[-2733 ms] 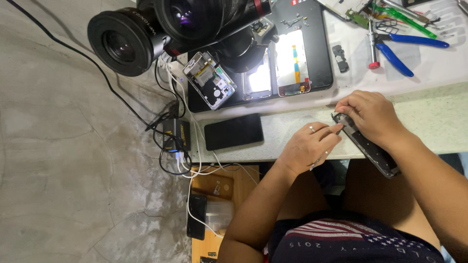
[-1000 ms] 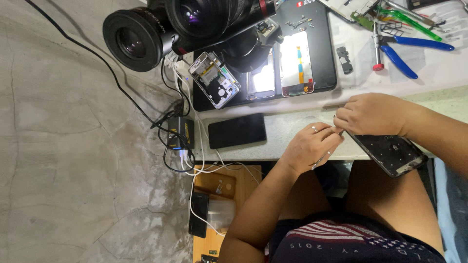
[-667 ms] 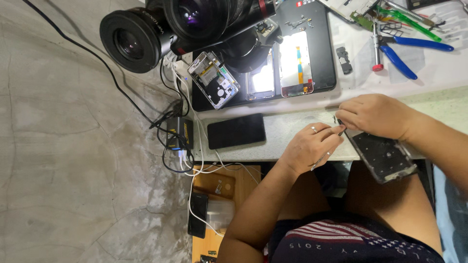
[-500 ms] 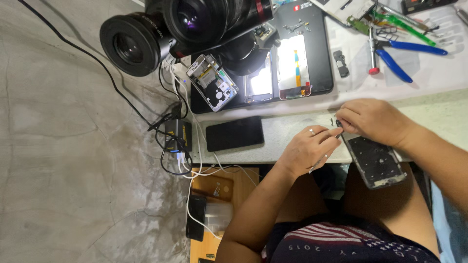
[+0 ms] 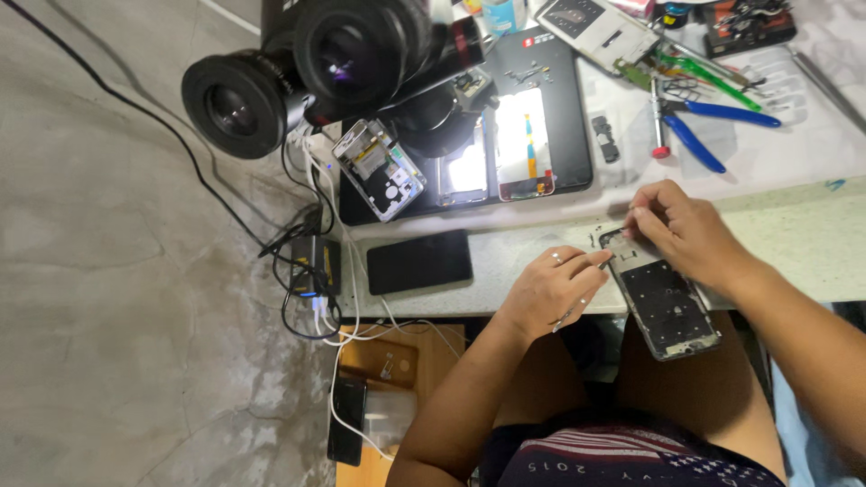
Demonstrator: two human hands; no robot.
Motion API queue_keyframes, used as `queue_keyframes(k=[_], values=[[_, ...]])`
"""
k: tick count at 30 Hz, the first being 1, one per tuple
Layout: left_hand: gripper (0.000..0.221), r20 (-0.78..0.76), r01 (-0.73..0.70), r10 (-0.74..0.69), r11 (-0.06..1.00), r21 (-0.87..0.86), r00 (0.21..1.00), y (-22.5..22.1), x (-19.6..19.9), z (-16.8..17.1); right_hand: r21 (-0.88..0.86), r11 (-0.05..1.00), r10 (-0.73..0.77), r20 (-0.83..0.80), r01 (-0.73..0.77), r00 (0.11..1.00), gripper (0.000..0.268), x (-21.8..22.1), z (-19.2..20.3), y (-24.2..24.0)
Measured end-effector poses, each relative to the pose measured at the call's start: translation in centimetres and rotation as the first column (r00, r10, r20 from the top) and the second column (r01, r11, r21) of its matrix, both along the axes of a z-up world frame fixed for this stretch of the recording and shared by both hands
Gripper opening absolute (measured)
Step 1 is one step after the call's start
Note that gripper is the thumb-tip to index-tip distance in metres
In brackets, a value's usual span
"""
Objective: The person uses a metal spudger to scrape adhesive residue from the back cover of a disassembled smartphone. They then use a green toothbrush to sweep debris from the cover and the work surface. The person continues scraping the cover with the spudger.
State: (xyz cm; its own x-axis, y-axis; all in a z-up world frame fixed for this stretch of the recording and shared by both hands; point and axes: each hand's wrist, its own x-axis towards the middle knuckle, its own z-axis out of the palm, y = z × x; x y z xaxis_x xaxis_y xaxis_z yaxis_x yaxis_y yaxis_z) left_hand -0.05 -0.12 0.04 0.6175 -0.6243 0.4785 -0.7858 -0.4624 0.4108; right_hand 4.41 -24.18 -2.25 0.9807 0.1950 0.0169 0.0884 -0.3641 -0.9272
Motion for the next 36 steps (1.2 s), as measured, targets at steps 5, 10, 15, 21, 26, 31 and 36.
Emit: queue_keyframes(k=[5, 10, 15, 21, 26, 31, 36], values=[[0.015, 0.003, 0.017, -0.017, 1.0, 0.021, 1.0, 0.1, 0.0, 0.2, -0.147, 0.989, 0.015, 0.009, -0.013, 1.0, 0.018, -0.1, -0.9, 1.5], [0.016, -0.005, 0.016, -0.016, 0.999, 0.028, 1.0, -0.1, -0.1, 0.4, -0.325, 0.945, 0.1, 0.388, 0.035, 0.916, 0.012, -0.6, -0.1, 3.8], [0.017, 0.01, 0.01, -0.01, 1.0, 0.017, 1.0, -0.1, -0.1, 0.5, -0.356, 0.934, 0.169, 0.409, -0.014, 0.897, 0.023, -1.0, 0.3, 3.4], [0.018, -0.006, 0.027, -0.027, 1.0, 0.001, 1.0, -0.1, 0.0, 1.0, -0.369, 0.928, 0.199, 0.382, -0.049, 0.902, 0.012, 0.5, -1.1, 2.3], [0.016, 0.005, 0.021, -0.021, 1.0, 0.011, 1.0, -0.5, 0.0, 1.1, -0.426, 0.904, 0.24, 0.498, -0.005, 0.833, 0.017, 0.0, -0.8, 2.7], [0.014, 0.042, -0.025, 0.023, 0.999, 0.043, 0.999, -1.1, -0.5, 0.9, -0.504, 0.863, 0.275, 0.549, 0.049, 0.79, 0.025, -0.7, -0.3, 3.0], [0.011, 0.055, -0.109, 0.107, 0.994, 0.03, 0.993, -2.2, -1.3, 0.4, -0.479, 0.877, 0.281, 0.576, 0.039, 0.768, 0.026, -0.5, -0.4, 2.5]])
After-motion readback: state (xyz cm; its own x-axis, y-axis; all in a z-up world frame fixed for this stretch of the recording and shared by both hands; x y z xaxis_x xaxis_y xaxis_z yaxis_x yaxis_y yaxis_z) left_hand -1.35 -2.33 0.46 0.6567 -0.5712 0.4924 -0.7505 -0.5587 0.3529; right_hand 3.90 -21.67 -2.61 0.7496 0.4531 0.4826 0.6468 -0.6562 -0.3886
